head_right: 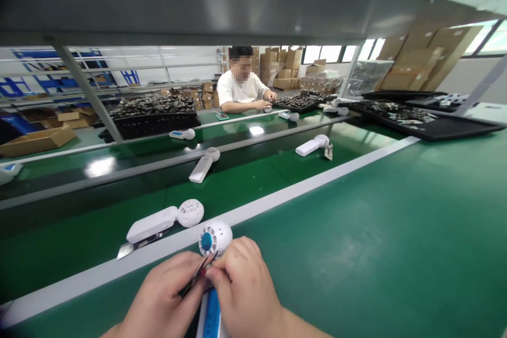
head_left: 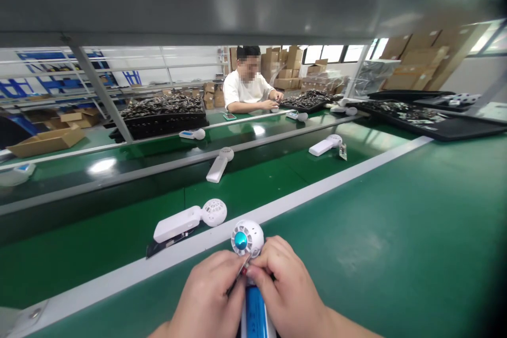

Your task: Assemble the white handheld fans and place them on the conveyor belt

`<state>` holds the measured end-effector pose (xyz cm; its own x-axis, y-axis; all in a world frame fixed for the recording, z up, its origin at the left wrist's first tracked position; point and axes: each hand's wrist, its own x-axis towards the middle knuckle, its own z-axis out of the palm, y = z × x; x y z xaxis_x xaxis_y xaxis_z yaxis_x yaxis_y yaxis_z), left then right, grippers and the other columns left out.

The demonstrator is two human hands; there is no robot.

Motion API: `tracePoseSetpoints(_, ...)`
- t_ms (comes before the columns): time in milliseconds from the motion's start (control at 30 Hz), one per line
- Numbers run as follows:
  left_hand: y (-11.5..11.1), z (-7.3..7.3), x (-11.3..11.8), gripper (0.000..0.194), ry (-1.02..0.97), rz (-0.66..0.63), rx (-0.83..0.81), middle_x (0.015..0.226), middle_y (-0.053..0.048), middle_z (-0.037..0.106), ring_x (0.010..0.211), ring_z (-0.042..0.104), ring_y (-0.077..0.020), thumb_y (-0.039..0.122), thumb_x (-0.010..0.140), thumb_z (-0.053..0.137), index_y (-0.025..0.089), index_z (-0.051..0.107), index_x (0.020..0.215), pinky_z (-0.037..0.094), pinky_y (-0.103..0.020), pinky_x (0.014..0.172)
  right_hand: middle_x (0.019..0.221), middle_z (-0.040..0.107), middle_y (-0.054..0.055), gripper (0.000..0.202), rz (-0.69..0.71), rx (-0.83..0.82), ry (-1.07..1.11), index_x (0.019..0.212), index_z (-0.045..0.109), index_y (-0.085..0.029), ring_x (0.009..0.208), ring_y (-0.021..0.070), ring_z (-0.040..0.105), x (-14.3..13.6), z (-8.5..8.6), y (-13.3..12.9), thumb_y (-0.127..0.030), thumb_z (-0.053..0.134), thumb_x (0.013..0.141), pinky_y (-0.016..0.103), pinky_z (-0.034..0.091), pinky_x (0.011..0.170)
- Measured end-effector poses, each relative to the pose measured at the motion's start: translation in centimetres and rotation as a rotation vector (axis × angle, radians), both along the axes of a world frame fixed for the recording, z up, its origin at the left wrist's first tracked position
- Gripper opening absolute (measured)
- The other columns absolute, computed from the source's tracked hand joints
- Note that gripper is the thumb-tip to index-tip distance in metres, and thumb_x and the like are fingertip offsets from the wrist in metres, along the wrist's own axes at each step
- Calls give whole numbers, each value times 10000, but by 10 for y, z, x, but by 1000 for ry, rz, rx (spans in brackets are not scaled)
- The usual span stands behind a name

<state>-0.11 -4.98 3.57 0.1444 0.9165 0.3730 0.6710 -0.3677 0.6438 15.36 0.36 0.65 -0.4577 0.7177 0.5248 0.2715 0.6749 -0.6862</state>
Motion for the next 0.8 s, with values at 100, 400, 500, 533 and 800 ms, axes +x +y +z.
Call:
tracePoseSetpoints(100,10,9,-2,176,-224,73,-182,875,-52,743,786,700,-193,231,869,558,227,733,860,566,-287,717,790,611,18,152,-7,-46,45,760,538,-214,775,183,565,0,3,5,-172,517,904,325,457,719)
tracePoseSetpoints(400,67,93,-131,674,-54,989,-44,1379,-206,535,1223,545,-411,468,852,570,151,422,1428,464,-550,960,906,617,43,69,-145,-104,71,929,582,-216,846,202,605,7,10,24,-192,540,880,332,513,752)
tracePoseSetpoints(500,100,101,-136,595,85,926,-30,1388,-191,510,1299,462,-401,461,877,580,165,477,1382,395,-547,1038,899,622,42,83,-117,-88,34,905,574,-213,845,206,611,5,10,24,-157,534,859,337,518,742)
tracePoseSetpoints(533,113,97,-131,494,114,862,-70,1320,-157,570,1244,523,-354,440,891,588,178,545,1307,427,-509,1020,890,623,39,85,-110,-86,19,893,571,-212,838,206,613,5,11,23,-148,531,854,336,519,735)
tracePoseSetpoints(800,182,67,-105,333,66,629,-394,1222,-86,615,1035,637,-224,325,931,615,169,581,1223,548,-429,864,831,629,29,97,-100,-80,-54,823,573,-214,761,194,627,7,15,28,-152,510,863,317,528,680)
